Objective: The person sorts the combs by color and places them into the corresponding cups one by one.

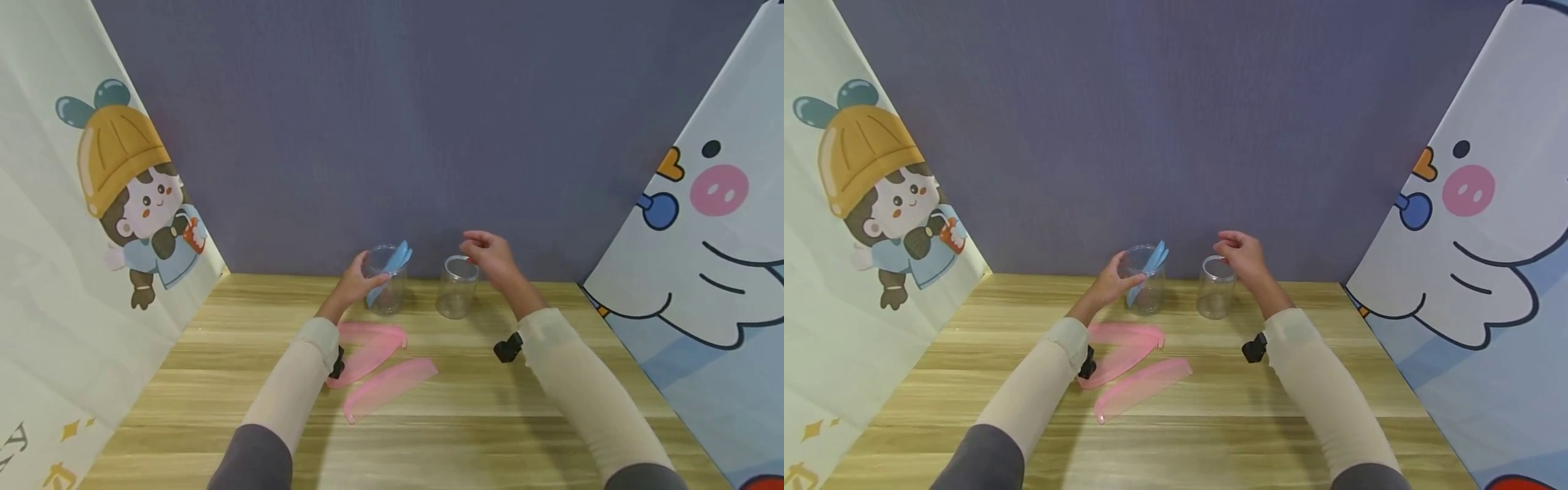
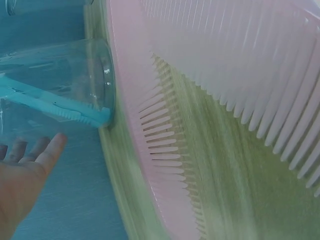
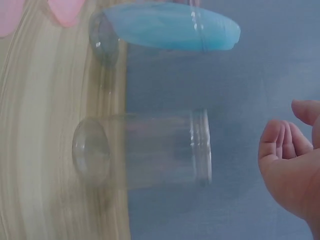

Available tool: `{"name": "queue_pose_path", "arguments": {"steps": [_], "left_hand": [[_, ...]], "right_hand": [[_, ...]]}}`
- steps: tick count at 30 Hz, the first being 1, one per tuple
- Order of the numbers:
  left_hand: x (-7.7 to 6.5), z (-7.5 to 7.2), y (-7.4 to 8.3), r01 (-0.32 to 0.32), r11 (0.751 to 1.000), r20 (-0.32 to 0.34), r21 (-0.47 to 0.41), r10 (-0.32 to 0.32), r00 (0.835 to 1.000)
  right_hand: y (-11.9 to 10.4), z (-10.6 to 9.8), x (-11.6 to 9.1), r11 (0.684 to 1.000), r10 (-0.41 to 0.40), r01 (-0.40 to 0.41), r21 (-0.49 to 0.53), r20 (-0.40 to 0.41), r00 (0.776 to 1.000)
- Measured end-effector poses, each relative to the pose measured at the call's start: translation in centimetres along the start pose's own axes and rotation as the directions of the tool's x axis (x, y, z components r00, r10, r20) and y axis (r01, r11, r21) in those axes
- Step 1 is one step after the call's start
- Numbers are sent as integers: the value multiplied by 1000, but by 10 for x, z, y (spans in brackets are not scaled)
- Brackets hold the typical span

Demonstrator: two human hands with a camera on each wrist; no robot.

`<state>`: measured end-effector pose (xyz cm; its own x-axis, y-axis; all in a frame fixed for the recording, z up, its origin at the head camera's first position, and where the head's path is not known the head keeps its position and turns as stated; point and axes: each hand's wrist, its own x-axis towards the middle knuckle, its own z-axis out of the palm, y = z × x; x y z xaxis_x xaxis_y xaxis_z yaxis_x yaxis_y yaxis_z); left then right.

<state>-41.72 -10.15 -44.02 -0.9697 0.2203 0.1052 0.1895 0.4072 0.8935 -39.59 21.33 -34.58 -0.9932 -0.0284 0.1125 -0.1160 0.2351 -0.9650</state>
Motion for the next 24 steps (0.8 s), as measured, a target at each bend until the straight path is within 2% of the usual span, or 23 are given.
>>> {"name": "queue_pose_path", "arguments": {"steps": [7,11,14,20,24], "left_hand": [[0,-3,0,20,1000,23,17,-21,1000],[-3,-7,-4,26,999,74,46,-29,997],[-8,-12,-8,10,997,124,71,-19,992],[-19,-24,-19,-68,989,203,134,40,978],[-29,-33,-26,-63,987,238,149,26,971]], "right_hand": [[15,-6,0,992,28,-23,-121,36,999],[26,-10,-1,978,22,-9,-208,59,998],[34,-13,0,967,15,3,-256,68,998],[46,-17,1,935,-17,41,-351,72,997],[55,-20,3,922,-18,49,-385,83,996]]}}
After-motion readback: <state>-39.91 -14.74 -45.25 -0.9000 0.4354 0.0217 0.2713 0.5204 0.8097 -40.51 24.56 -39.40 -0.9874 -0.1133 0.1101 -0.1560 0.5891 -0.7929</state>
